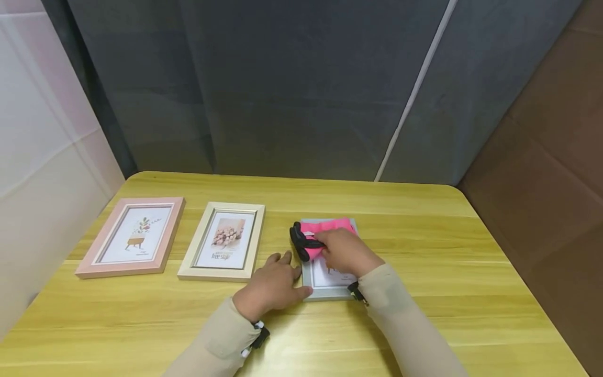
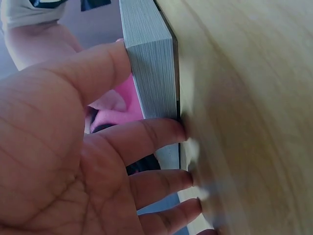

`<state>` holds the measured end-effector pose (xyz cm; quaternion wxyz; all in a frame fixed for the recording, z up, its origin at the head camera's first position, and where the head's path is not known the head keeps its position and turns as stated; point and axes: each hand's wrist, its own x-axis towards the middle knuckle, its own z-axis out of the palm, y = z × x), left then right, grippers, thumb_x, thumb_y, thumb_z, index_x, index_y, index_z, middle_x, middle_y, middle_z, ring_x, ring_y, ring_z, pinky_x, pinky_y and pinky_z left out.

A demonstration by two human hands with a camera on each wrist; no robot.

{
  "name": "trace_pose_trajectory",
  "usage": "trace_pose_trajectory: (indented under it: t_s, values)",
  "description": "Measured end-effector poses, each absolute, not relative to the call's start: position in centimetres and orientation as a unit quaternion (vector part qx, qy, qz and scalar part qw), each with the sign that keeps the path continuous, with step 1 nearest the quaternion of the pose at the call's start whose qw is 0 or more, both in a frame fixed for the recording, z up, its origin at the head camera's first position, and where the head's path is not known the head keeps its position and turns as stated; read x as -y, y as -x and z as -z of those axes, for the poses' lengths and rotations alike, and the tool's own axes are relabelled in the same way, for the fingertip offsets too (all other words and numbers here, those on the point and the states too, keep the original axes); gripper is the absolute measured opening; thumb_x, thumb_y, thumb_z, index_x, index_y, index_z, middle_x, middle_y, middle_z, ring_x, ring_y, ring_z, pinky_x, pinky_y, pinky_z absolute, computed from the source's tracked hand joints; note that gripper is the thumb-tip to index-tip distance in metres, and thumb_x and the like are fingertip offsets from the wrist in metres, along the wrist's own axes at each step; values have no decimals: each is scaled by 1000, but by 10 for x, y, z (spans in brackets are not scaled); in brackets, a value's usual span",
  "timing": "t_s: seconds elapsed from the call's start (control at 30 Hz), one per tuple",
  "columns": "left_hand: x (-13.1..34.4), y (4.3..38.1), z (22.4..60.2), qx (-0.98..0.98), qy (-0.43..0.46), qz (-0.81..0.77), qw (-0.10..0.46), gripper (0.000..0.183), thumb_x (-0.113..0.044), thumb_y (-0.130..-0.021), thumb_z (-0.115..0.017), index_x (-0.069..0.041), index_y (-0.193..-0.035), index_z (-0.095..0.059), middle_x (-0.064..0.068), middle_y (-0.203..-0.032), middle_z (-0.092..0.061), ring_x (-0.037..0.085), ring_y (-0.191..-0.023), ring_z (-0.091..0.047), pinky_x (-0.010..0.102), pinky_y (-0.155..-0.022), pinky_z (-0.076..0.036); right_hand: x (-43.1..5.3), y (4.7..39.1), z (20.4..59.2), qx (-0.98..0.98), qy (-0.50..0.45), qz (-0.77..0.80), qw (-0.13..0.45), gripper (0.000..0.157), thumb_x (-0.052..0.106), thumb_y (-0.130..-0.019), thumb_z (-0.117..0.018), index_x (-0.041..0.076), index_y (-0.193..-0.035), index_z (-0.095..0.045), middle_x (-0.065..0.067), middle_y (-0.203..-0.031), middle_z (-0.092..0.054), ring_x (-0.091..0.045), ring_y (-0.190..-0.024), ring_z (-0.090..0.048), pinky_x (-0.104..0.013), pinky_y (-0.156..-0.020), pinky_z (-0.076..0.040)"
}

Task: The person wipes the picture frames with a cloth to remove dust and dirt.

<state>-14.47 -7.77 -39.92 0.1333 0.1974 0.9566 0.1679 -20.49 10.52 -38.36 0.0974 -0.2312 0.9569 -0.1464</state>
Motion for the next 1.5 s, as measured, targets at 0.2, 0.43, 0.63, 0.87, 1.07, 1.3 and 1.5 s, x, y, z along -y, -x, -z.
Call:
trace_pose_trajectory:
  t_s: [0.2,0.43,0.63,0.87,1.07,1.3,1.5]
  values:
    - [77,143,401,-954,-197,-207,94,53,-43,-86,-73,0,-118,-71,27,-141,-50,48,-130,-43,54,-106,-38,-115,177,374,-938,304,132,104,19,5,-92,-62,13,-106,-73,2,-90,-68,-15,-76,-58,-31,-75,-50]
    - [76,142,400,-956,-172,-224,79,48,-33,-78,-77,9,-103,-72,29,-138,-53,47,-131,-43,55,-103,-41,-117,155,369,-931,337,110,90,11,6,-90,-64,15,-82,-63,6,-74,-56,-14,-67,-50,-30,-68,-46]
    - [78,143,400,-953,-193,-221,79,53,-39,-83,-76,4,-114,-71,26,-136,-55,48,-128,-45,53,-106,-38,-111,167,378,-943,308,111,63,17,6,-91,-62,12,-104,-71,1,-95,-69,-16,-85,-61,-37,-85,-52]
    - [79,146,399,-958,-194,-170,123,58,-48,-91,-67,-3,-127,-67,30,-147,-41,52,-132,-39,58,-103,-40,-99,204,385,-959,250,114,65,41,8,-95,-60,9,-136,-61,-10,-134,-62,-28,-126,-55,-41,-108,-39]
    - [77,146,400,-959,-194,-171,119,56,-47,-91,-67,-3,-125,-69,29,-146,-44,51,-130,-41,58,-101,-41,-102,205,388,-958,253,115,70,39,9,-95,-62,10,-135,-62,-7,-129,-65,-25,-119,-60,-41,-105,-42]
    - [74,143,400,-956,-177,-220,75,53,-40,-82,-77,2,-115,-71,22,-135,-57,47,-125,-47,53,-102,-42,-115,175,379,-938,310,125,95,14,7,-92,-62,14,-100,-72,4,-86,-65,-15,-77,-57,-32,-78,-50]
    - [74,143,402,-958,-165,-226,57,56,-37,-79,-78,10,-108,-70,27,-134,-57,46,-126,-48,55,-98,-46,-118,159,370,-929,336,116,102,14,7,-90,-62,17,-81,-62,7,-71,-53,-13,-65,-49,-29,-67,-44]
